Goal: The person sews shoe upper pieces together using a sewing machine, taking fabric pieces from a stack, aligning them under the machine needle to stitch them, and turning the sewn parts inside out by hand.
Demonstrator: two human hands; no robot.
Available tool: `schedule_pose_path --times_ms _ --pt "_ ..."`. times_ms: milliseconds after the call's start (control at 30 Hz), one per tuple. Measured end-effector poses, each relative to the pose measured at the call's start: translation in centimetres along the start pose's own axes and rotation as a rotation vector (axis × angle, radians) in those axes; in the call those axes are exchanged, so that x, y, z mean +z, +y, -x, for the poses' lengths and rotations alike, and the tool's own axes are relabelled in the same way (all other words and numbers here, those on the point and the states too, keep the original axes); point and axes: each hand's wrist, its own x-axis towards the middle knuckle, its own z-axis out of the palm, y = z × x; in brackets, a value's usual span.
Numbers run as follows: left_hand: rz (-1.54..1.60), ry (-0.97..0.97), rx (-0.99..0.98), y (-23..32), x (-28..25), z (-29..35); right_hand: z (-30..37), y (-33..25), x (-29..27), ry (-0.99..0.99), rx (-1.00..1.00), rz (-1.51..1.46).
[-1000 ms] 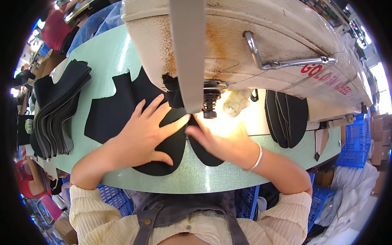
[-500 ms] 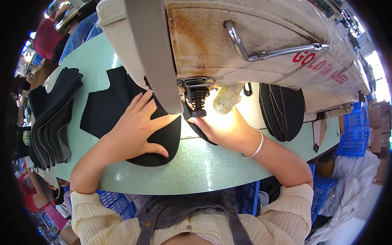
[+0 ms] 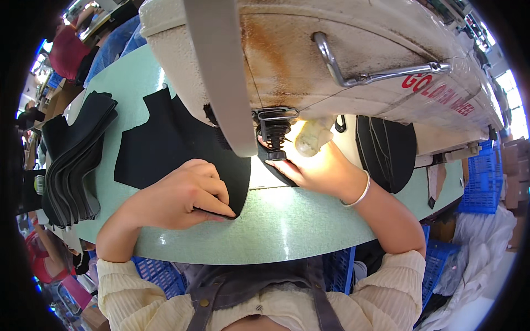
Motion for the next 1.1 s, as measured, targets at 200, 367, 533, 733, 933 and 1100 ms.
schedule_pose_path --times_ms 200,367,533,733,933,1100 --pt "-0.209 0.07 -0.039 0.9 1.2 -0.7 0.1 0.3 0.3 -0.045 0.032 0.016" --pt "-0.382 0.111 -0.053 1.3 1.6 -1.0 -0.2 0.1 -0.1 -0.038 -0.007 0.051" --pt "-0.444 0.191 -0.047 1.0 1.7 -1.3 -0.1 -0.2 -0.8 -0.146 0.096 0.018" --pt "-0.486 0.273 -0.031 0.3 1.7 -1.6 0.3 0.4 -0.3 -0.19 0.119 0.032" --pt "-0.503 0.329 -0.033 -0.2 1.8 -2.0 0.4 0.4 -0.4 -0.208 0.139 0.01" --pt "-0.62 0.386 -0.012 -0.3 2.0 -2.4 0.2 1.0 0.8 -0.004 -0.024 0.088"
